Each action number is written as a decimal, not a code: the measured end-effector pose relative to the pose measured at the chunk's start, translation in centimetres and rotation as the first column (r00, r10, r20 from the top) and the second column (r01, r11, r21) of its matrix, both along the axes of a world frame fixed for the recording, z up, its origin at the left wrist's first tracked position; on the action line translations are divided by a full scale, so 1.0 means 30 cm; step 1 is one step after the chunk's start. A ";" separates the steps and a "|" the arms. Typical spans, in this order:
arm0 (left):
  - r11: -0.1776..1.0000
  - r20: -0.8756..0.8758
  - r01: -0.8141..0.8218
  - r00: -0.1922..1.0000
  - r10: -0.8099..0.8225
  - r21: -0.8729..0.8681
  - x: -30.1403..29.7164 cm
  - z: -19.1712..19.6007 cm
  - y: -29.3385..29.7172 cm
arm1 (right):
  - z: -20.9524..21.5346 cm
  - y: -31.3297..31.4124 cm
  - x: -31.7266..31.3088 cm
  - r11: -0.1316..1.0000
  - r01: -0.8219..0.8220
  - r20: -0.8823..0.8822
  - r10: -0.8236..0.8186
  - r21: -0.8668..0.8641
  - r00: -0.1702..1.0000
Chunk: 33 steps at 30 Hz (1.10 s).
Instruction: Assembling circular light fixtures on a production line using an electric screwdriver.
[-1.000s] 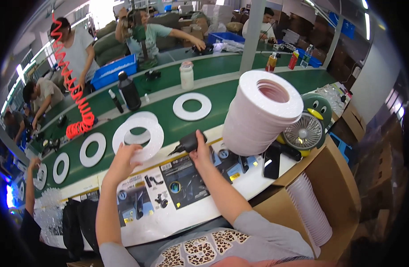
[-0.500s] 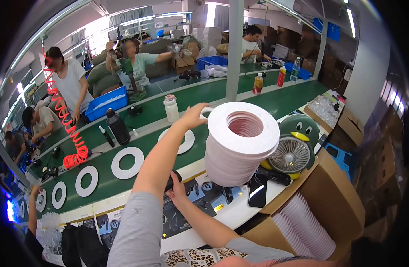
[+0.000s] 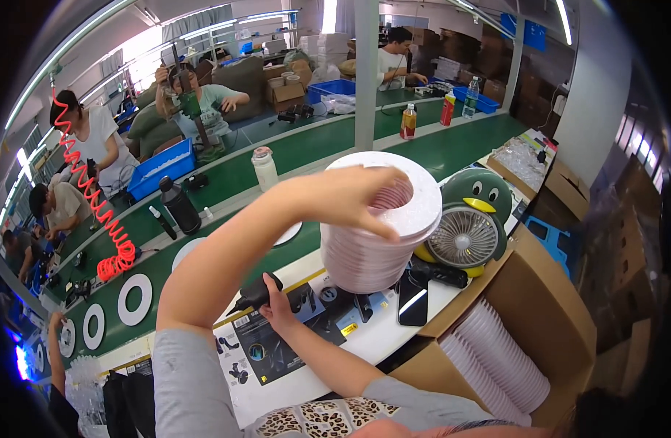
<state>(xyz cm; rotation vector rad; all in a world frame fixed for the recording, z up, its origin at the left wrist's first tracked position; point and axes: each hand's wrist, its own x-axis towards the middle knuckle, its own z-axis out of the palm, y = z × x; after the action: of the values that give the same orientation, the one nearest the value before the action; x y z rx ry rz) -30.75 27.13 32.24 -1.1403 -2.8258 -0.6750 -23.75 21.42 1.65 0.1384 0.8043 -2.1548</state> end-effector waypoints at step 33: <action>0.542 -0.060 -0.703 0.634 0.771 -0.461 0.926 -0.524 -0.706 | 0.108 0.126 -0.124 0.904 0.424 0.021 -0.423 -0.062 0.906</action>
<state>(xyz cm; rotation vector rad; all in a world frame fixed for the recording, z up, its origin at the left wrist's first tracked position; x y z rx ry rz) -2.97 5.96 16.51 0.2461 -3.2341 -0.0212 -27.49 25.20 4.88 0.3130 0.7488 -2.5857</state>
